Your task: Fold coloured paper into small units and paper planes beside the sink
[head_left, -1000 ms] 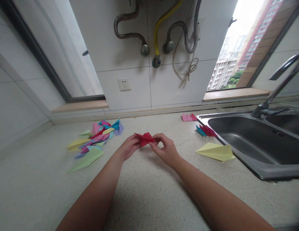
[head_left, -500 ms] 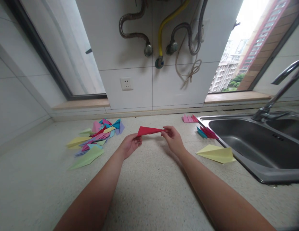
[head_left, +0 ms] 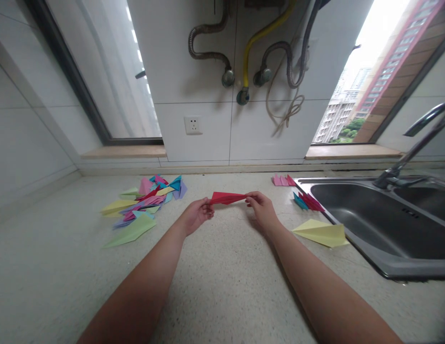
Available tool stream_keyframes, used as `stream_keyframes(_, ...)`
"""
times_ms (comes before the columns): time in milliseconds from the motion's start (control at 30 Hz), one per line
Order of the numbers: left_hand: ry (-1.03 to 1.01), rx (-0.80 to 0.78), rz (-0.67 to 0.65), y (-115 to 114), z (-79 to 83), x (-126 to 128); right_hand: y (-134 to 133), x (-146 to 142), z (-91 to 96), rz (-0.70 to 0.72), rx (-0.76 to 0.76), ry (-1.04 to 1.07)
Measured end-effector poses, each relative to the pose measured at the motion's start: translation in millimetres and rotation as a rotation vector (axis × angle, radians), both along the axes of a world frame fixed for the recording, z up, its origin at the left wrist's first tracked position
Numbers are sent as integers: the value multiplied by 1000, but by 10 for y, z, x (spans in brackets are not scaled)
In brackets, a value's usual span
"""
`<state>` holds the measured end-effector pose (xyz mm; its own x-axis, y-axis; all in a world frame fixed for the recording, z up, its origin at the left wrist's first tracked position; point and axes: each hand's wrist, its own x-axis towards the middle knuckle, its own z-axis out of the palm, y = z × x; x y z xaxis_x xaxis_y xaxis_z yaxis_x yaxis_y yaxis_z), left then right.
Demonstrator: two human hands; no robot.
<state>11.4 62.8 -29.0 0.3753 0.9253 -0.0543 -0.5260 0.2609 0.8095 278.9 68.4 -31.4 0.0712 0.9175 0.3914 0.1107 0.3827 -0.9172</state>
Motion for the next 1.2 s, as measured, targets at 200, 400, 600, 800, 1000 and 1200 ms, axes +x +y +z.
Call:
stream_keyframes(200,43,50,-30,-32,19,6,7,-1,0,103,-226,442)
stream_keyframes(400,95,84,-15,-40,19,28,-45,-8,55,168,-301,590)
stream_keyframes(600,130,99,-14,-59,28,43,-86,-13,105,265,-319,590)
stream_keyframes(800,159,113,-13,-80,38,52,-86,-42,104,344,-358,696)
stream_keyframes(1000,182,144,-23,-79,20,53,-98,-64,125,305,-316,647)
stream_keyframes(1200,225,181,-49,-90,34,78,-61,-68,82,210,-276,593)
